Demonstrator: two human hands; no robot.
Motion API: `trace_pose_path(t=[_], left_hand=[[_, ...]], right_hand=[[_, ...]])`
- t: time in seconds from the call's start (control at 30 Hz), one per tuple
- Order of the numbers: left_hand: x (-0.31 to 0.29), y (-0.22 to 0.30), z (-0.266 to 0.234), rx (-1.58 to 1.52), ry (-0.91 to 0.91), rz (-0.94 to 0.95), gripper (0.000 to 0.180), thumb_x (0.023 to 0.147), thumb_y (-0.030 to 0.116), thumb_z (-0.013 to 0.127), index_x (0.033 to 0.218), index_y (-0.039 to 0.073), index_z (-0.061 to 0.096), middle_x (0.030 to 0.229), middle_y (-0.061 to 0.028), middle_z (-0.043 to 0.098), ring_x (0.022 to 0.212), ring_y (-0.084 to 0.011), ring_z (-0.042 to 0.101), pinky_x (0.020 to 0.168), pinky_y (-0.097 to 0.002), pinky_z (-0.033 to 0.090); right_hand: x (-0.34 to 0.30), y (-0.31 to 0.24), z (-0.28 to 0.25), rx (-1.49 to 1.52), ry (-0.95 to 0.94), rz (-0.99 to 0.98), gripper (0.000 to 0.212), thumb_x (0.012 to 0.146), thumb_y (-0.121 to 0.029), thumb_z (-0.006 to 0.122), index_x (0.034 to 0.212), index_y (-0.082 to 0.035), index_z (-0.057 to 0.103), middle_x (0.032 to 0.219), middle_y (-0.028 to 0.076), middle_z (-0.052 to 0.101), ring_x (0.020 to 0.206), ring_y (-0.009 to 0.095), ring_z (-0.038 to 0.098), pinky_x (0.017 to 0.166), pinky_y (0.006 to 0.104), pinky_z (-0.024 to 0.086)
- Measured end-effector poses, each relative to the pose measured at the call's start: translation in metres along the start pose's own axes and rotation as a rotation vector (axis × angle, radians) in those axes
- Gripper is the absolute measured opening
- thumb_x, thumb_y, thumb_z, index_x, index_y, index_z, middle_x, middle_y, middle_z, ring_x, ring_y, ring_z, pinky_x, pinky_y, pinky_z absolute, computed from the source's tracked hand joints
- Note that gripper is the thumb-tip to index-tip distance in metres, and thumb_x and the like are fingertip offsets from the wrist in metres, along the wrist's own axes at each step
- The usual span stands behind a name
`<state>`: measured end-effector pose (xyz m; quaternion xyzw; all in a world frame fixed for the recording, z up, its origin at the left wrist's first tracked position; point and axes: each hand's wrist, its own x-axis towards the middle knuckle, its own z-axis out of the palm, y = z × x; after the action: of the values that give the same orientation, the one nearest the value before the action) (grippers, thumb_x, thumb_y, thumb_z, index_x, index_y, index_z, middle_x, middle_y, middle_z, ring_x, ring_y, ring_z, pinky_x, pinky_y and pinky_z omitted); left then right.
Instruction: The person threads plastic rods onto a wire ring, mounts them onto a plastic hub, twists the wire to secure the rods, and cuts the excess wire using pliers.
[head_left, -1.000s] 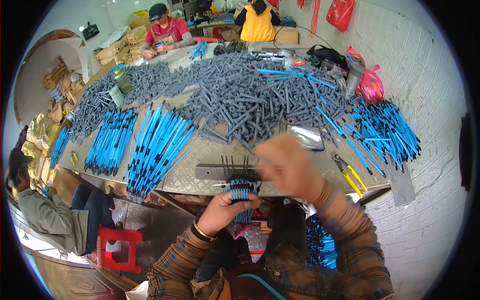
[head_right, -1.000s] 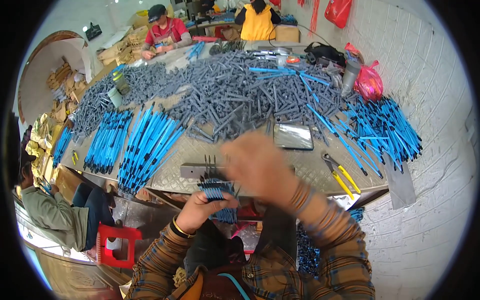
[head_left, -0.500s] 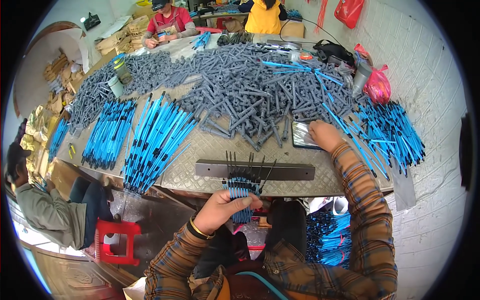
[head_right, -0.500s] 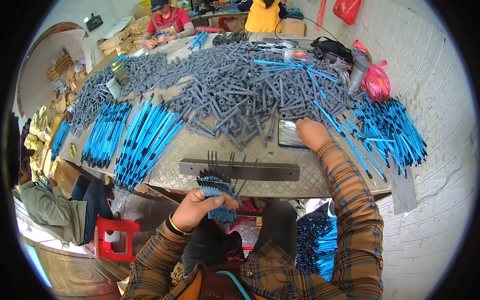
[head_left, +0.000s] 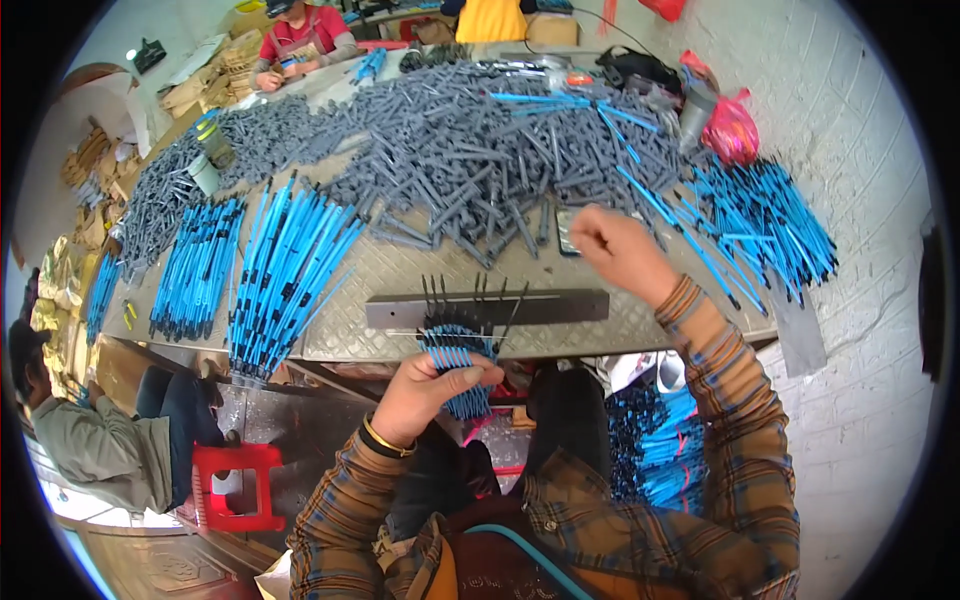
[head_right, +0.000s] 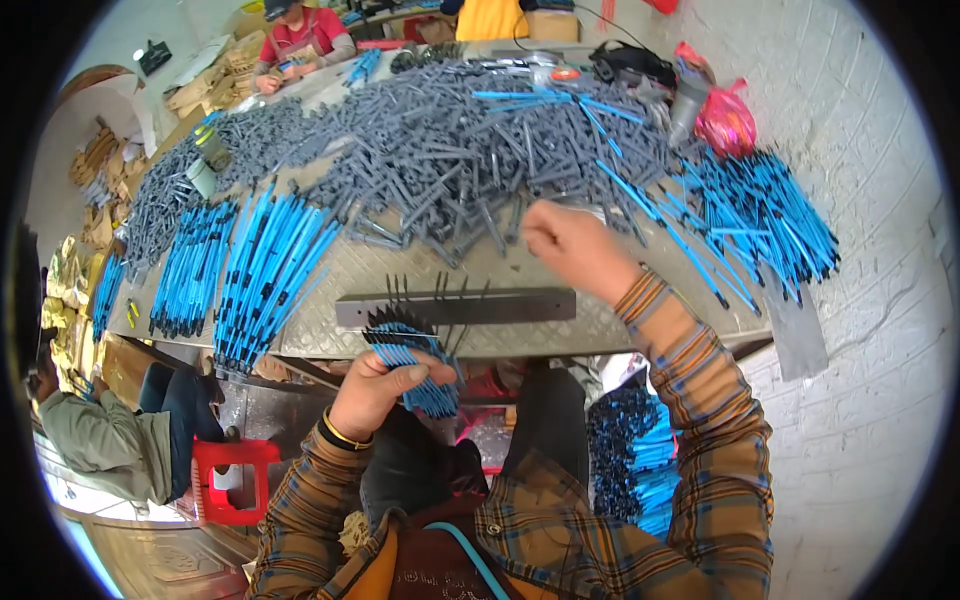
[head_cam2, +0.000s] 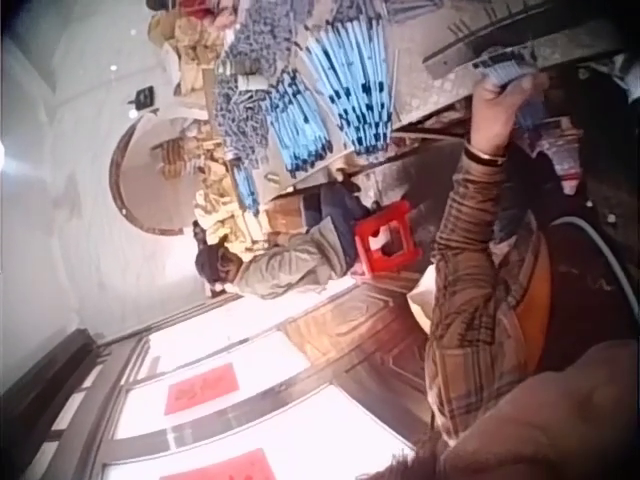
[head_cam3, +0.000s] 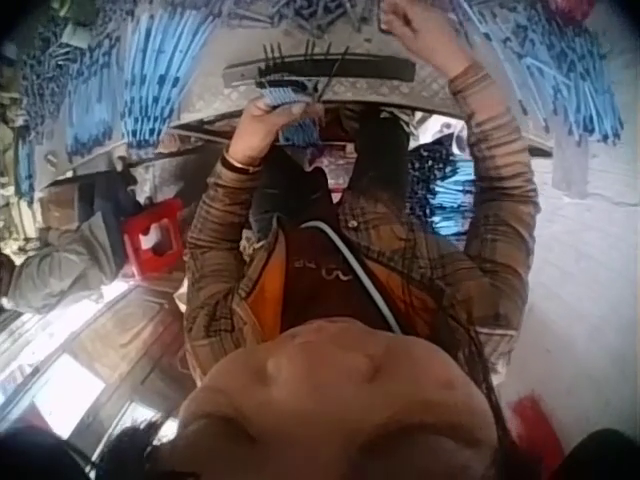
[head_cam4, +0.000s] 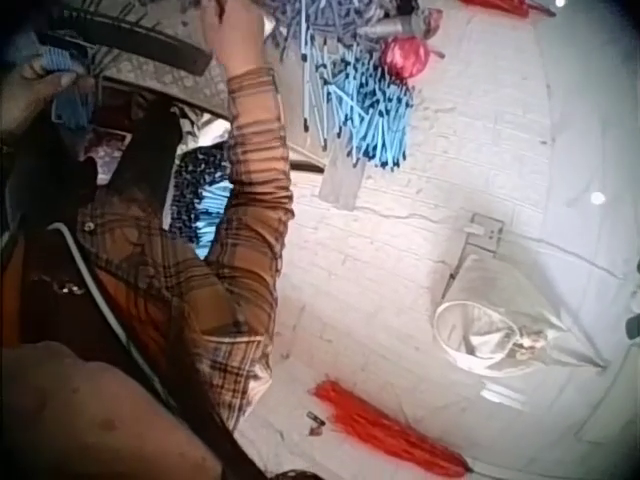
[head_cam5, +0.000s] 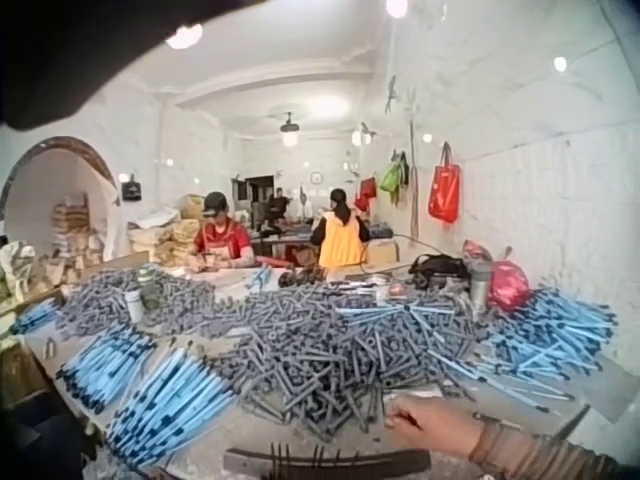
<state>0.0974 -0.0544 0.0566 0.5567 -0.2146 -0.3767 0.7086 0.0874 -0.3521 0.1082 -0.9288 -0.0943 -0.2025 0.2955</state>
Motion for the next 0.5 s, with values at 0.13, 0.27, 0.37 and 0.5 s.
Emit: trace_pose_path(t=[0.13,0.27,0.37,0.5], left_hand=[[0.001,-0.002,-0.001,0.079,0.005,0.084,0.018,0.087,0.01,0.054,0.097,-0.003,0.063,0.093,-0.0136,0.066,0.086,-0.0204,0.064,0.079,-0.0319,0.05],[0.002,-0.004,0.0,0.042,-0.037,0.074,0.018,0.087,0.01,0.057,0.1,-0.002,0.062,0.097,-0.0106,0.066,0.093,-0.0172,0.061,0.084,-0.0293,0.047],[0.001,-0.004,0.0,0.0,-0.025,0.039,0.018,0.086,0.008,0.058,0.1,-0.002,0.062,0.097,-0.0111,0.066,0.093,-0.0177,0.062,0.085,-0.0298,0.046],[-0.002,-0.004,0.0,-0.007,-0.023,0.053,0.018,0.086,0.008,0.058,0.1,-0.002,0.063,0.097,-0.0114,0.066,0.093,-0.0179,0.062,0.085,-0.03,0.046]], right_hand=[[-0.02,-0.062,0.016,0.169,-0.087,-0.083,0.01,0.084,-0.013,0.057,0.088,-0.004,0.055,0.063,0.008,0.051,0.055,0.013,0.049,0.052,0.0277,0.04],[-0.032,-0.074,0.02,0.275,-0.153,-0.091,0.01,0.082,-0.011,0.057,0.09,-0.004,0.057,0.067,0.007,0.054,0.056,0.015,0.051,0.053,0.0281,0.041],[-0.036,-0.076,0.022,0.302,-0.136,-0.164,0.012,0.081,-0.009,0.057,0.092,-0.005,0.058,0.071,0.007,0.056,0.057,0.016,0.053,0.053,0.0282,0.042],[-0.04,-0.08,0.023,0.33,-0.144,-0.201,0.015,0.08,-0.007,0.056,0.094,-0.005,0.058,0.076,0.008,0.057,0.06,0.02,0.055,0.054,0.0295,0.043]])
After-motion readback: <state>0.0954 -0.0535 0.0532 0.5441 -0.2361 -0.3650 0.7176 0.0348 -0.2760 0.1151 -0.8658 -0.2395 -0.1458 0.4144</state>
